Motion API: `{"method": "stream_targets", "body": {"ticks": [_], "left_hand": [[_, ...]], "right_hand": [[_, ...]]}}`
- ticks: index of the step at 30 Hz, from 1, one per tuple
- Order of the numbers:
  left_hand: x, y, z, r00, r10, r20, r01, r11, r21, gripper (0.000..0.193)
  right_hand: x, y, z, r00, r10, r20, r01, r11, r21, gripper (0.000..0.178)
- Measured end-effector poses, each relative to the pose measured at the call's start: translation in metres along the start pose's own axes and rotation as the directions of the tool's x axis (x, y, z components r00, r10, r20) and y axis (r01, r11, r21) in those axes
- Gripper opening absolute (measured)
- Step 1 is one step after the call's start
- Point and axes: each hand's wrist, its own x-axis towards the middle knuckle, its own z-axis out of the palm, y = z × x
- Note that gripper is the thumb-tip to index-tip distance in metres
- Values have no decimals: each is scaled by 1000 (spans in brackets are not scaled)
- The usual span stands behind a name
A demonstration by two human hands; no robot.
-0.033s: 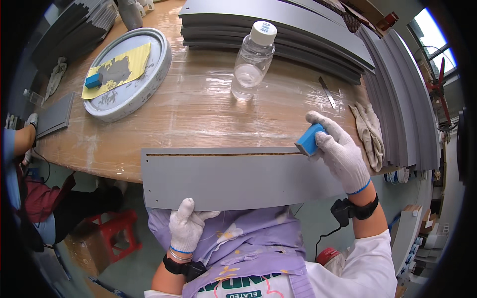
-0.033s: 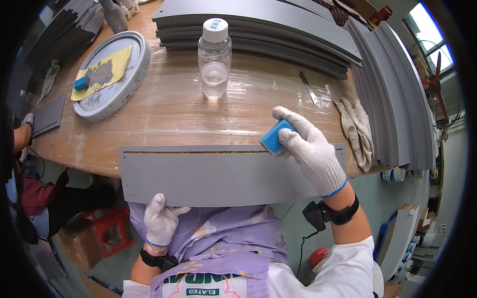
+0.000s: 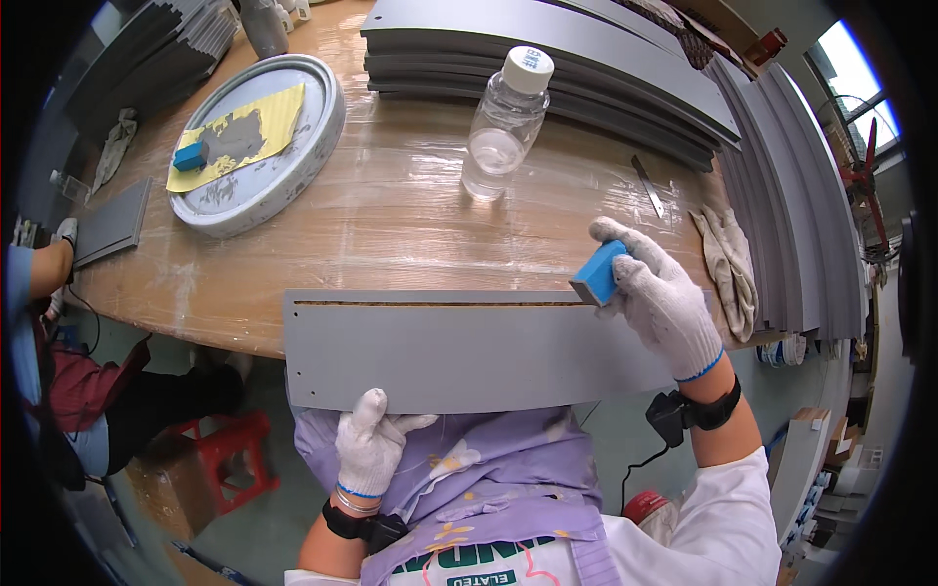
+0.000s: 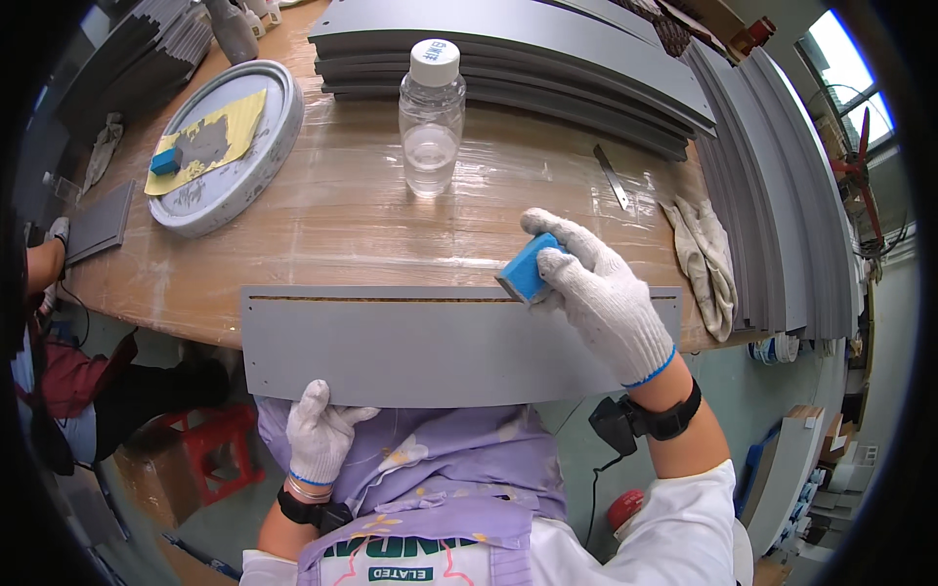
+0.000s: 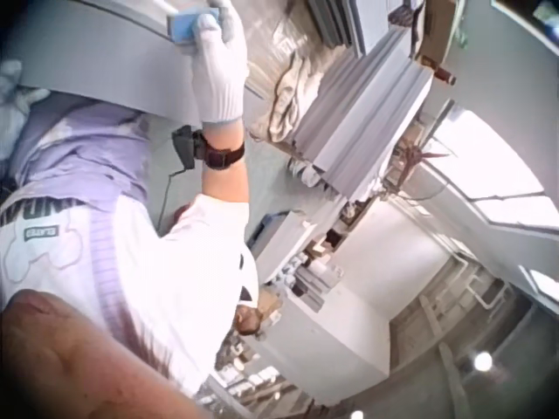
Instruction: The person cleans and sands gray metal panels at a workbench. They wipe the surface with a cloth, then use a blue sanding block to smooth the edges and surface. The person handles the panels one at a time, flipping them over to treat different sides.
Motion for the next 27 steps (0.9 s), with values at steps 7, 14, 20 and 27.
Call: {"method": "stream_targets", "body": {"ticks": [7, 14, 20, 27], "left_hand": [[2, 11, 16, 999, 23, 22, -27, 983, 183, 33], [12, 21, -5, 977, -207, 41, 184, 932, 312, 47], [15, 24, -20, 971, -198, 137, 152, 944, 292, 53], [21, 27, -27, 940, -242, 242, 175, 947, 268, 54]], "right_hand": [[48, -16, 76, 914, 40, 405, -284, 774, 566, 48], [100, -57, 162, 948, -97, 302, 97, 995, 14, 49], [173, -94, 267, 892, -394, 220, 388, 422, -819, 51], [257, -100, 329, 805, -493, 329, 505, 280, -816, 48]]}}
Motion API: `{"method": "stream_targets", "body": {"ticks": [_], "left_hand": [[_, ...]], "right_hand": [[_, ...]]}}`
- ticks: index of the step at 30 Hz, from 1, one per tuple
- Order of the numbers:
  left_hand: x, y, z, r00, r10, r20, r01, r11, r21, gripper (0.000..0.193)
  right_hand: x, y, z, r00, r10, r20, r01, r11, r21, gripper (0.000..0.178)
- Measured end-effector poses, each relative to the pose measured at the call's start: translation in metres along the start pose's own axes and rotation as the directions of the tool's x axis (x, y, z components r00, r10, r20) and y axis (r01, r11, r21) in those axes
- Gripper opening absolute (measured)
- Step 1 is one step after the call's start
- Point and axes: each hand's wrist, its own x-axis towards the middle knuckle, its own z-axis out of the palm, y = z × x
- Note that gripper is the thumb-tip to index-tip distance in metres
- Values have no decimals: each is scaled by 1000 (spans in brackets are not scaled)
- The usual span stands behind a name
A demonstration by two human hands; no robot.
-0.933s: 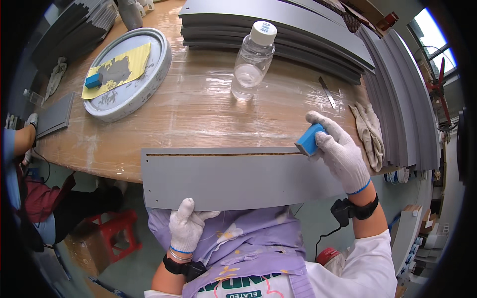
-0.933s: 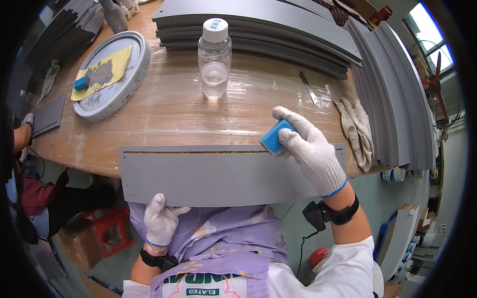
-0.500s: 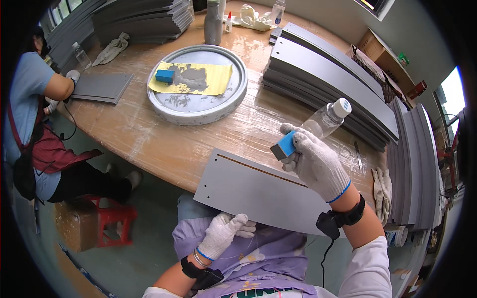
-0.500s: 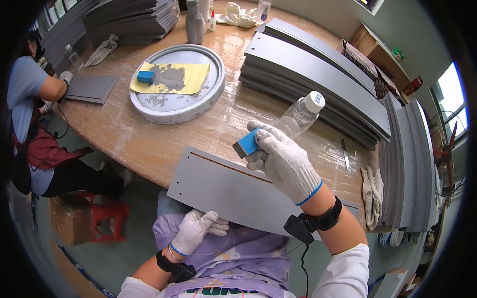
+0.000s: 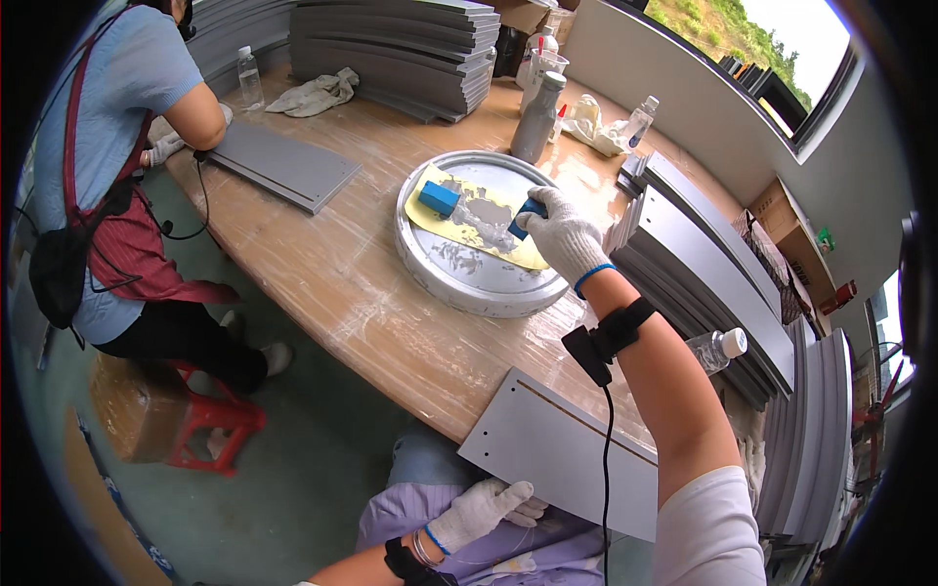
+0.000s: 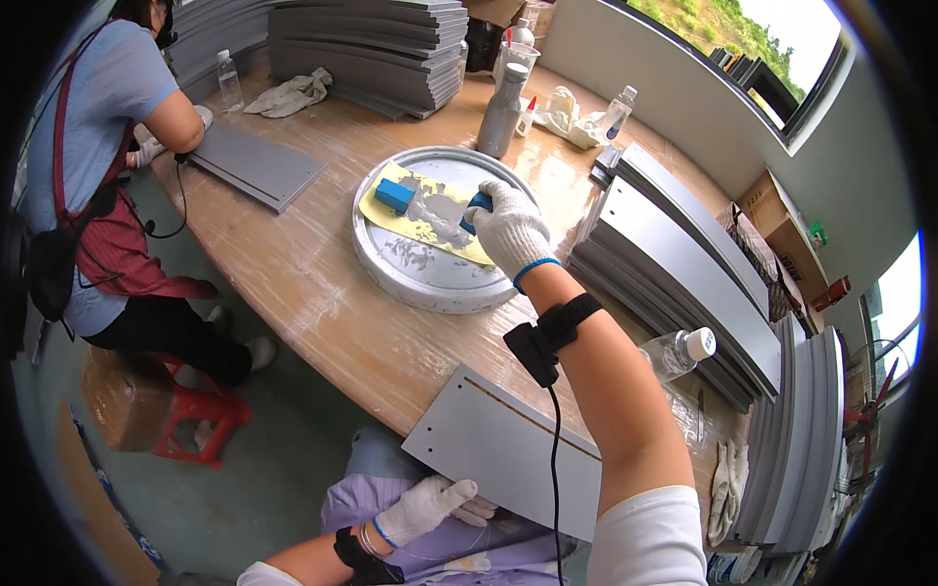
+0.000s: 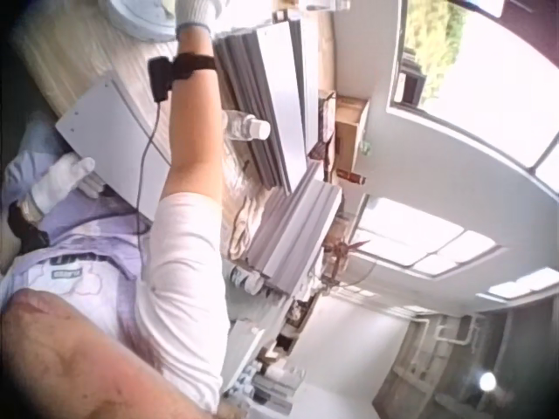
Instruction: The person cleans and sands gray metal panels at a workbench. They wipe the surface with a cloth, then use a blue sanding block to smooth the edges and surface. The person handles the panels one at a time, flipping them over to treat different sides.
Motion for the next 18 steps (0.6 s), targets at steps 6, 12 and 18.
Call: {"method": "stream_targets", "body": {"ticks": [6, 12, 18], "left_hand": [[1, 1, -6, 998, -40, 52, 41, 999, -17, 58], [3, 1, -9, 996, -74, 55, 75, 997, -21, 61], [2, 2, -9, 996, -78, 52, 79, 997, -22, 61]], "right_hand": [[21, -18, 24, 999, 26, 27, -24, 999, -42, 50], [29, -18, 32, 998, 39, 57, -36, 998, -55, 49], [32, -7, 30, 998, -17, 53, 23, 993, -116, 44]]}}
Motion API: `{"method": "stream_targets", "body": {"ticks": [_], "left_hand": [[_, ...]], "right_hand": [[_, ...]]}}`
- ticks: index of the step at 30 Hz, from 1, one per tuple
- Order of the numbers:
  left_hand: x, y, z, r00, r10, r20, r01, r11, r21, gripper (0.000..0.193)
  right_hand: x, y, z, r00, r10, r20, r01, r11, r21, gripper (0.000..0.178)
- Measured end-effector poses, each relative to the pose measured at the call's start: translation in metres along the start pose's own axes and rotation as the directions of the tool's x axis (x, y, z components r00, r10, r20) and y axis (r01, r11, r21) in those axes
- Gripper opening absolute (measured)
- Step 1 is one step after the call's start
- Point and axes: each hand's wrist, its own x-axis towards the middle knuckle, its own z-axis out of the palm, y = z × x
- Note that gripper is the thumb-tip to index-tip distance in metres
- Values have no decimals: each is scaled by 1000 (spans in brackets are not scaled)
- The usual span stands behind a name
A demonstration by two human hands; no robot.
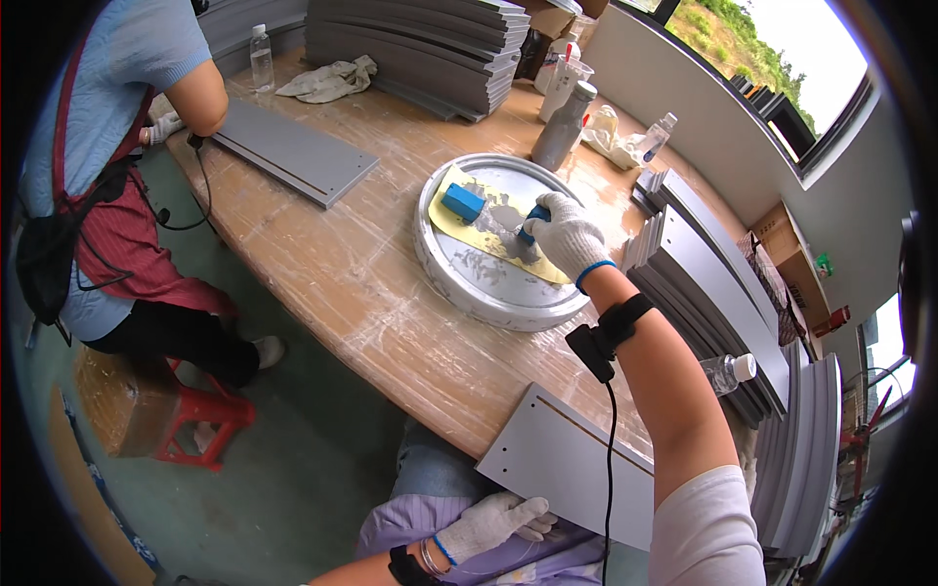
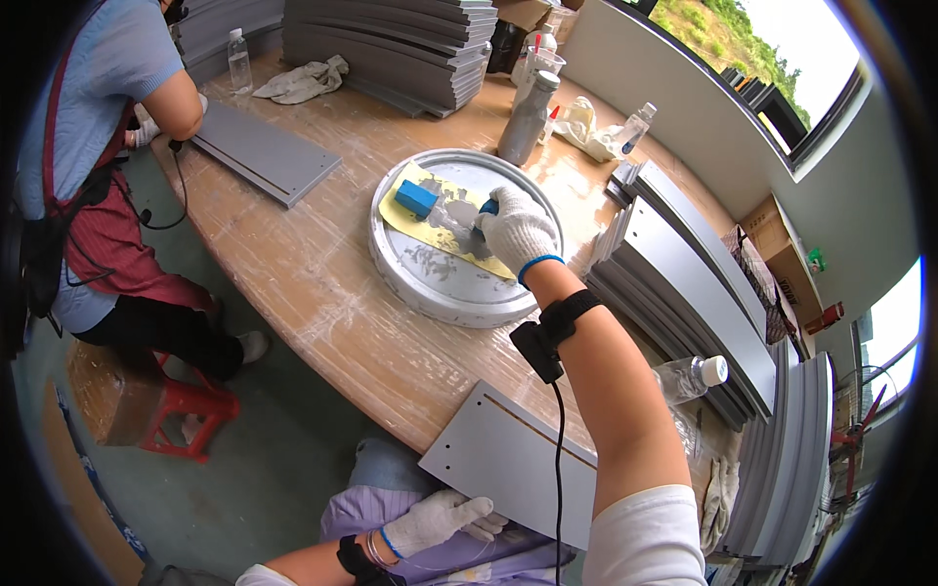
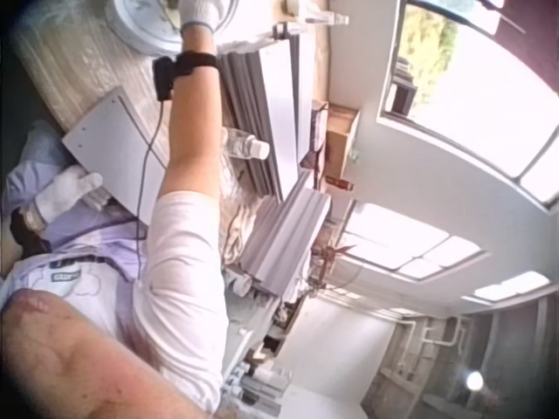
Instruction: The person cleans and sands gray metal panels at a workbench. They wipe the surface with a cloth, then use a blue sanding block to smooth the edges and surface. The person handles the panels one at a time, flipping them over to treat different sides.
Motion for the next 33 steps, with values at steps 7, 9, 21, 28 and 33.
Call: {"method": "stream_targets", "body": {"ticks": [7, 9, 21, 28, 33], "left_hand": [[-1, 1, 1, 999, 18, -33, -17, 999, 33, 58], [0, 1, 1, 1000, 15, -20, -15, 999, 29, 58], [4, -7, -1, 999, 52, 8, -52, 999, 2, 56], [0, -5, 1, 996, 87, -26, -86, 996, 38, 53], [3, 0, 15, 987, 119, -105, -109, 989, 96, 53]], "right_hand": [[-12, -16, -9, 997, 15, 80, -15, 1000, -8, 43], [-16, -9, -6, 999, 31, 26, -31, 999, 23, 43], [-31, 30, 9, 950, 136, -281, -13, 917, 399, 49], [-138, 30, -61, 896, 124, 426, -370, -320, 872, 23], [-227, 66, -95, 896, 4, 444, -389, -477, 789, 28]]}}
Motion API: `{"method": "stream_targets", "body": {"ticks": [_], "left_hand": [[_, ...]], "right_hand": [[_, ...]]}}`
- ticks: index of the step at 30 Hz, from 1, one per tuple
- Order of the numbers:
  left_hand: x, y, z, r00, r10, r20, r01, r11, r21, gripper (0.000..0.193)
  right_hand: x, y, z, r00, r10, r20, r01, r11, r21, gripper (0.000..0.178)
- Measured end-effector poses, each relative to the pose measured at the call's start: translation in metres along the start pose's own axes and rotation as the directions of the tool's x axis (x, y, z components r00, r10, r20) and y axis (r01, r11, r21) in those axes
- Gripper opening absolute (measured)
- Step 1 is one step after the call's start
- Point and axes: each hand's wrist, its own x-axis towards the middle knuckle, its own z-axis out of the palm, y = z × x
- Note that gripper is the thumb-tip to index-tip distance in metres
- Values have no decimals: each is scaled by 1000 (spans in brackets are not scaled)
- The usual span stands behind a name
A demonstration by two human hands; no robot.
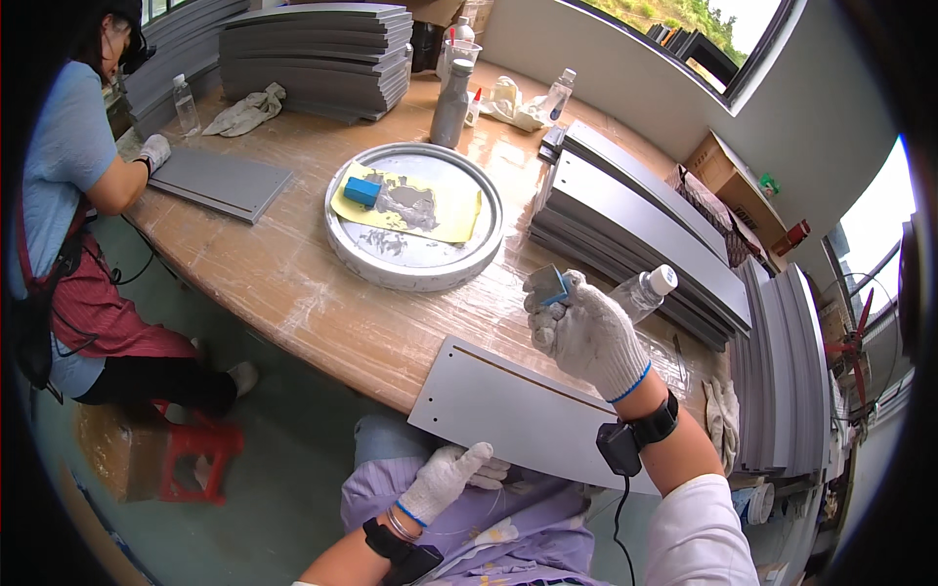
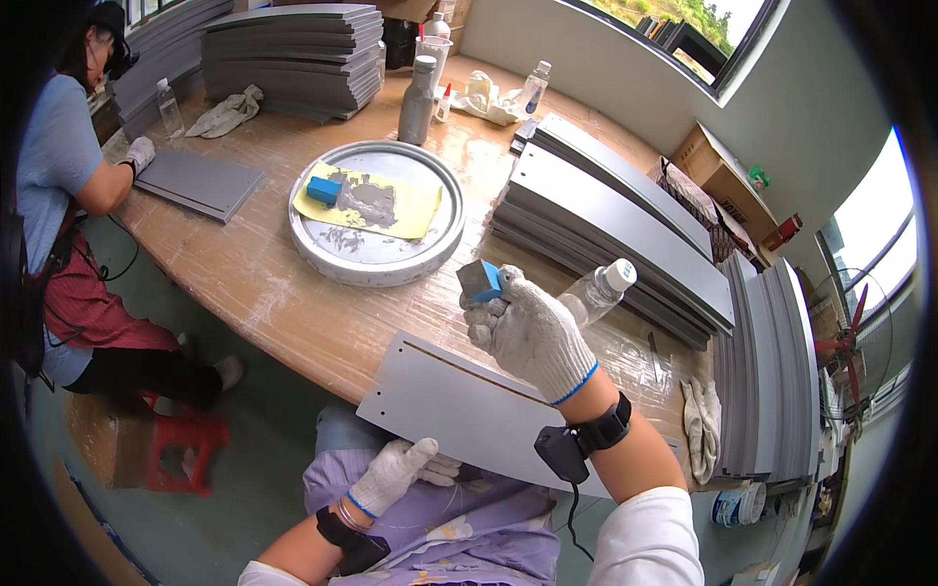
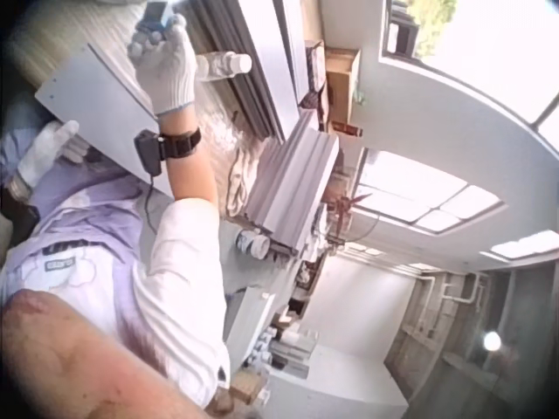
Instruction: The person cleans and sands gray metal panels at a workbench. They wipe the surface with a cloth, then use a blue sanding block to smooth the edges and surface. The person handles the panels one at a time, flipping them over to treat different sides.
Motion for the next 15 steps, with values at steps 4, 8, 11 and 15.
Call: {"method": "stream_targets", "body": {"ticks": [4, 8, 11, 15], "left_hand": [[5, 1, 22, 994, -11, -108, 15, 999, 34, 57], [-2, -12, 25, 996, 15, -87, -15, 1000, 2, 55], [-17, -20, 23, 997, 14, -70, -15, 1000, -16, 51], [-21, -26, 27, 995, -34, -94, 20, 989, -144, 40]], "right_hand": [[-63, -2, -30, 996, -87, -29, 85, 995, -57, 33], [-113, -14, -73, 974, -210, -80, 172, 927, -333, 38], [-141, -11, -88, 927, -261, -268, 64, 816, -575, 45], [-144, -1, -87, 888, -338, -312, -55, 597, -801, 47]]}}
